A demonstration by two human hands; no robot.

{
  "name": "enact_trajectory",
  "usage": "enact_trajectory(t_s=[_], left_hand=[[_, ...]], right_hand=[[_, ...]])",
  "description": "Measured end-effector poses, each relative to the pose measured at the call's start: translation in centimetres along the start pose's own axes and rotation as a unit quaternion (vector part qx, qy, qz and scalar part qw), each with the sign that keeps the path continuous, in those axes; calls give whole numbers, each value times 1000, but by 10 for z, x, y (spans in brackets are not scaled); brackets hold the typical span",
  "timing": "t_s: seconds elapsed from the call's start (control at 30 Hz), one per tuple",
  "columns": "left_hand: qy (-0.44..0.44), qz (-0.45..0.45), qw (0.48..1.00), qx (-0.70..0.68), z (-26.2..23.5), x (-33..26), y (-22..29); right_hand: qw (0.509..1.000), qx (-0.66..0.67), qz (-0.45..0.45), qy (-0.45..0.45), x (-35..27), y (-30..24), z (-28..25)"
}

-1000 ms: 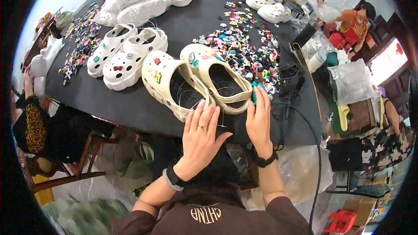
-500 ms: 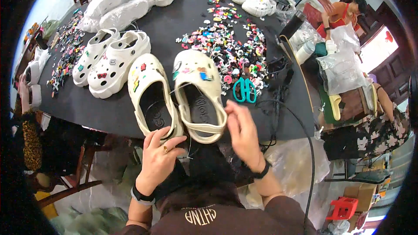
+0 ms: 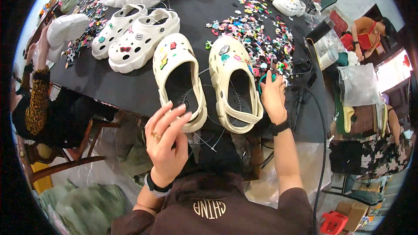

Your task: Attaching decorative charms and accessories to clogs.

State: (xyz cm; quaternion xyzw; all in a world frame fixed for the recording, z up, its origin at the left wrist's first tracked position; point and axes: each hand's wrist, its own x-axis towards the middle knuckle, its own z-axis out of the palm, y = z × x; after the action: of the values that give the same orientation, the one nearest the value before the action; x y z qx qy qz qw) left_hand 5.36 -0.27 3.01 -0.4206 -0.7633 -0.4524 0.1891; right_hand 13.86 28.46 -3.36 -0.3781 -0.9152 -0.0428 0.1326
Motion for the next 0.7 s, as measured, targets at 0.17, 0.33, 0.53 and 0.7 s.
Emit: enact_trajectory(t_s=[0.17, 0.33, 0.53, 0.7], left_hand=[[-23, -5, 1000, 4, 3, 4, 5], [-131, 38, 990, -19, 2, -10, 22], [-178, 36, 981, 76, 43, -37, 22], [-212, 19, 975, 58, 15, -34, 18]], right_hand=[[996, 75, 30, 26, 4, 15, 10], [870, 473, 26, 134, -10, 2, -33], [118, 980, 115, -114, -69, 0, -88], [-115, 959, 96, -240, -122, 6, -71]])
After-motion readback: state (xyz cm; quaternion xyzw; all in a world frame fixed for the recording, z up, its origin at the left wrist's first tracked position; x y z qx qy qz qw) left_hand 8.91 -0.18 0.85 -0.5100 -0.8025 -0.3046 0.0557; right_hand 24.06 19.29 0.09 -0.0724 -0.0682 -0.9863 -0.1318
